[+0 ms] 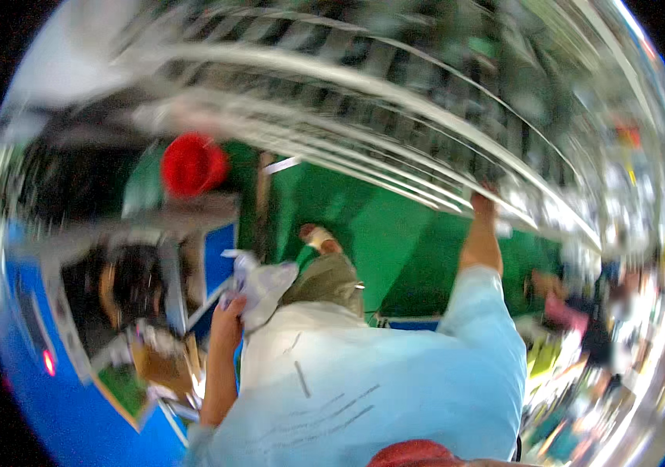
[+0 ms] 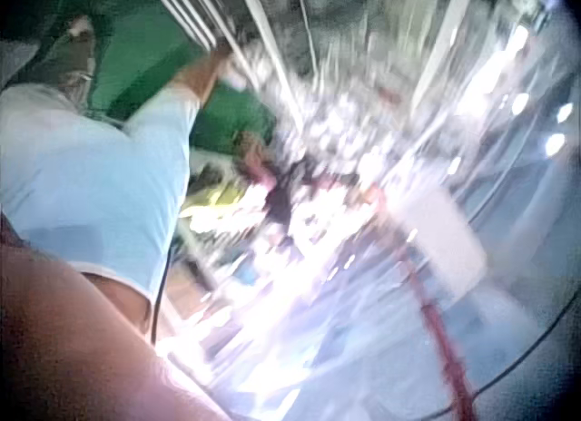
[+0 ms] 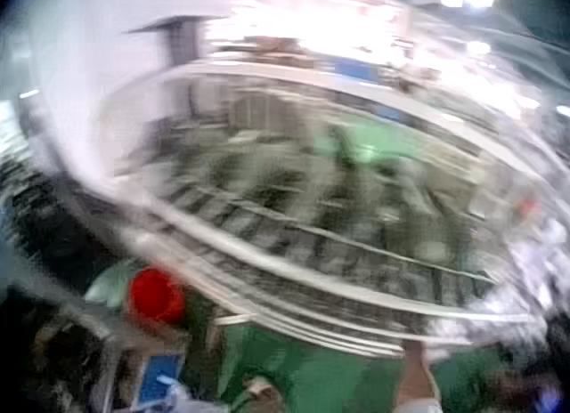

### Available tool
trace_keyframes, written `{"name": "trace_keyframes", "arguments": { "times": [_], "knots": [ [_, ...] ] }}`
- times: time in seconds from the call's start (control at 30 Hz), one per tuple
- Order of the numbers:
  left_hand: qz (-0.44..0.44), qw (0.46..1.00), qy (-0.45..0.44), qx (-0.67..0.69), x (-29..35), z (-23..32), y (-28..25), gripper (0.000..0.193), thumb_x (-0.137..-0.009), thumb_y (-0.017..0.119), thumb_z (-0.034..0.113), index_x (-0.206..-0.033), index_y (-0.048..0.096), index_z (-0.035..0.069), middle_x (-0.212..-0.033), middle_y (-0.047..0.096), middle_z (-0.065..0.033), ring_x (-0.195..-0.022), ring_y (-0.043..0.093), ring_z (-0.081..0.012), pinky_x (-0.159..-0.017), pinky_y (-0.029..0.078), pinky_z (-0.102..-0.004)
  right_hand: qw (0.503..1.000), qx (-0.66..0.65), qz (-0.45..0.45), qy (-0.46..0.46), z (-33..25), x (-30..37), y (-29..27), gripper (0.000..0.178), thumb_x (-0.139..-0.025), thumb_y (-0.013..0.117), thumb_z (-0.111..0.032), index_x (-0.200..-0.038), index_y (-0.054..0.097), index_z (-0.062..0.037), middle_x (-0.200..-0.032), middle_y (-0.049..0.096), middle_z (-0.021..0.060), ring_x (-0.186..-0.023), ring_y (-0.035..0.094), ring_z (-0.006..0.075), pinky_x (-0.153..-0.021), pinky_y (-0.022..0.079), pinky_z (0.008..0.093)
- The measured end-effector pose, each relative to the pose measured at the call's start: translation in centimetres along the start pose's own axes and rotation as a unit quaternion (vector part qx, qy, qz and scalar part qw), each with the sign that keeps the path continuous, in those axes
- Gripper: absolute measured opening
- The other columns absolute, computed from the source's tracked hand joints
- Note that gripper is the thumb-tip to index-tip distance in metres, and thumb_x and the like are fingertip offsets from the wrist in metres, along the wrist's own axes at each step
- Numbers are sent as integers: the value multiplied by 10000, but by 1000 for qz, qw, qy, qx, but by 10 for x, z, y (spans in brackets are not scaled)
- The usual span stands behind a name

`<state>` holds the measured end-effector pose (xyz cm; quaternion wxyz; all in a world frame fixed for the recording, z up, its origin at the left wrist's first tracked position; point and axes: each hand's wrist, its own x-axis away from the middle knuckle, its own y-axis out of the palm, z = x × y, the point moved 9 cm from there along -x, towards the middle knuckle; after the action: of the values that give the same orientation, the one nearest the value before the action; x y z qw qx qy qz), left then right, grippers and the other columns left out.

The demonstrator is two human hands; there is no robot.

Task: The person processes multiple shoes by inserting a last into each shoe and then placing the shoe into a pressing machine. The person picks up a shoe, reaches for a last from a rack, fits the last inside the shoe, and operates a mechanical press to secure the shape.

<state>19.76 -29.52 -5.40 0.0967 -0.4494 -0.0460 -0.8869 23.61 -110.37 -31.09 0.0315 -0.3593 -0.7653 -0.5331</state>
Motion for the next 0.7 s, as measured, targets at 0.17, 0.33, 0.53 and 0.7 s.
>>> {"name": "trace_keyframes", "arguments": {
  "times": [0.17, 0.33, 0.53, 0.7],
  "knots": [
    [36, 999, 11, 10, 8, -48, -98, 484, -831, 794, 413, -1123, 687, 41, -1007, 693, -55, -832, 624, -148, -716, 498, -272, 971, 128, 148, 139, 137, -11, -26, 317, -1058, 435, -280, -1051, 649, -46, -692, 553, 67, -653, 547, 256, -834, 533, 510],
    [49, 971, 91, 215, 82, -107, -225, 392, -870, 743, 296, -1075, 722, -37, -1065, 737, -122, -956, 695, -201, -848, 575, -318, 847, 406, 146, 309, 364, 148, 155, 382, -1112, 360, -293, -1220, 542, 25, -609, 404, 42, -578, 433, 181, -696, 525, 342],
    [249, 760, 341, 493, 200, -192, -404, 395, -871, 705, 229, -1156, 666, -41, -1119, 723, -121, -1008, 695, -209, -944, 549, -348, 693, 591, -329, 251, 597, 363, 396, 241, -1053, 561, -190, -1154, 599, 26, -774, 567, 47, -682, 518, 159, -632, 458, 336],
    [549, 812, 142, 140, 193, -326, -556, 370, -880, 731, 260, -1095, 716, -41, -1206, 701, -154, -1054, 689, -321, -947, 532, -430, 585, 546, -592, 96, 737, 595, 554, 328, -1046, 579, -187, -1285, 598, 36, -997, 675, 80, -810, 608, 145, -716, 495, 295]
  ]
}}
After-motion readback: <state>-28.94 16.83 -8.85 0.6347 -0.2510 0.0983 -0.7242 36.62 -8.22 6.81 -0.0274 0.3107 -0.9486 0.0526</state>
